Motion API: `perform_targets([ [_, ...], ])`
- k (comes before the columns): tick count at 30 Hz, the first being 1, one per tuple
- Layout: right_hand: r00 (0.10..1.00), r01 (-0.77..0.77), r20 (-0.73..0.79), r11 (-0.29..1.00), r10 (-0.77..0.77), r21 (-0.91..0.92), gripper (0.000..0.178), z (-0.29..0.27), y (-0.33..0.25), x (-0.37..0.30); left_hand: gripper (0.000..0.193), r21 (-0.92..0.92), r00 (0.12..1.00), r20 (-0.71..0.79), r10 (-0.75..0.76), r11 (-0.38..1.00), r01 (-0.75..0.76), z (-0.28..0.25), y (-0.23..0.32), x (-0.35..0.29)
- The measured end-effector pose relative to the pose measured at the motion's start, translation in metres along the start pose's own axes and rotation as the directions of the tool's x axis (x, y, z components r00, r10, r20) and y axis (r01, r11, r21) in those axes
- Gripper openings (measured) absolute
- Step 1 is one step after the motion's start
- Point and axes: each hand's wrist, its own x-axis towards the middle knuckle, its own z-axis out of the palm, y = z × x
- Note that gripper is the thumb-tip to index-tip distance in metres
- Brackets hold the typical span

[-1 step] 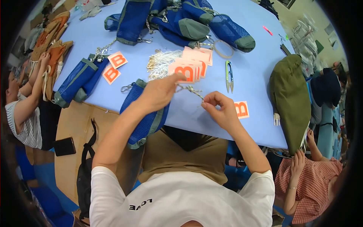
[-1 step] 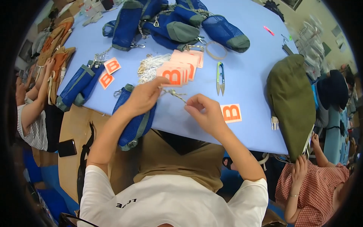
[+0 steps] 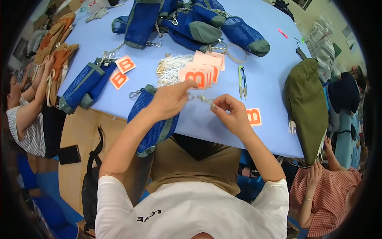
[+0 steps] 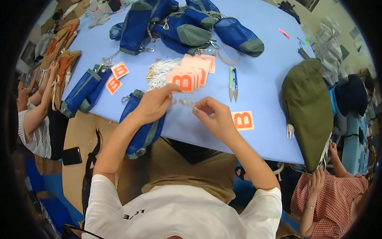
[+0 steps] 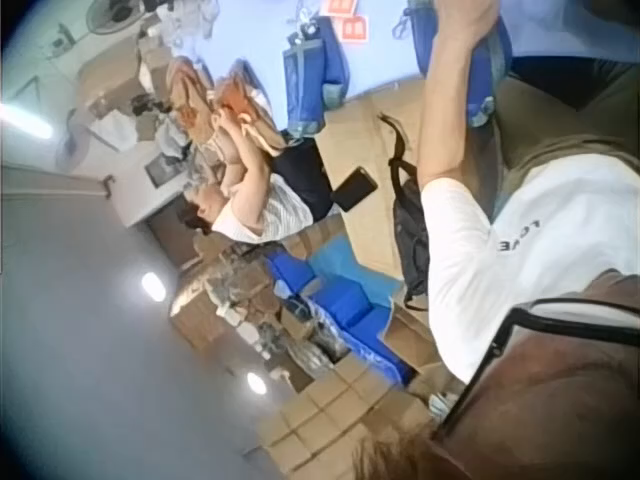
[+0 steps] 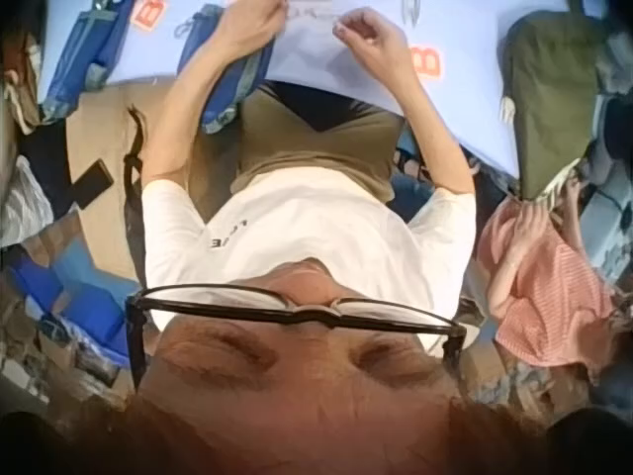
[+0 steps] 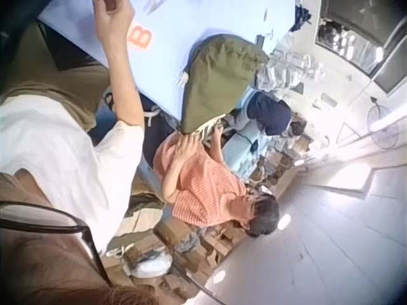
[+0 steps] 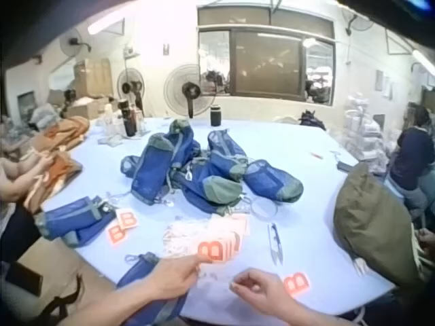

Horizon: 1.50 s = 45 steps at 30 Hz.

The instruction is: Attach metal chains and decorative labels to blue mesh bags at a workshop table.

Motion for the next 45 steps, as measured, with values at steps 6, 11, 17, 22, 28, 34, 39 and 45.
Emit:
perform_targets([
  [6,0.993,-0.103,0.005,0.88,0.114,0.465,0.009,0.014,-0.001,0.035,0.023,-0.494,0.983,0.061,-0.173,0.851,0.18,-0.002,-0.018,-0.009],
  [11,0.996,-0.08,0.011,0.808,0.09,0.583,0.01,0.022,0.011,0.038,0.014,-0.292,0.998,-0.015,-0.067,0.955,0.06,0.008,-0.003,-0.002],
  [17,0.997,-0.068,0.054,0.859,0.047,0.507,0.012,0.027,0.016,0.039,0.011,-0.497,0.982,0.002,-0.188,0.852,0.164,0.012,-0.005,0.0],
  [22,0.999,-0.032,0.035,0.919,0.02,0.392,0.009,0.027,0.011,0.038,0.009,-0.543,0.974,0.078,-0.211,0.811,0.219,0.01,-0.005,0.001],
  [28,0.994,0.09,0.04,0.968,-0.102,0.233,0.013,0.026,0.008,0.035,0.011,-0.611,0.951,0.177,-0.255,0.729,0.309,0.007,-0.005,0.004],
  [34,0.99,0.117,0.062,0.983,-0.127,0.141,0.015,0.024,0.01,0.036,0.011,-0.665,0.933,0.261,-0.247,0.655,0.359,0.003,-0.003,0.007],
  [39,0.984,0.166,0.056,0.982,-0.171,0.089,0.014,0.025,0.01,0.037,0.011,-0.672,0.943,0.24,-0.231,0.662,0.333,0.005,-0.009,0.006],
  [45,0.982,0.19,-0.01,0.978,-0.189,0.089,0.012,0.025,0.013,0.039,0.012,-0.667,0.936,0.231,-0.265,0.657,0.351,0.005,-0.01,0.009],
])
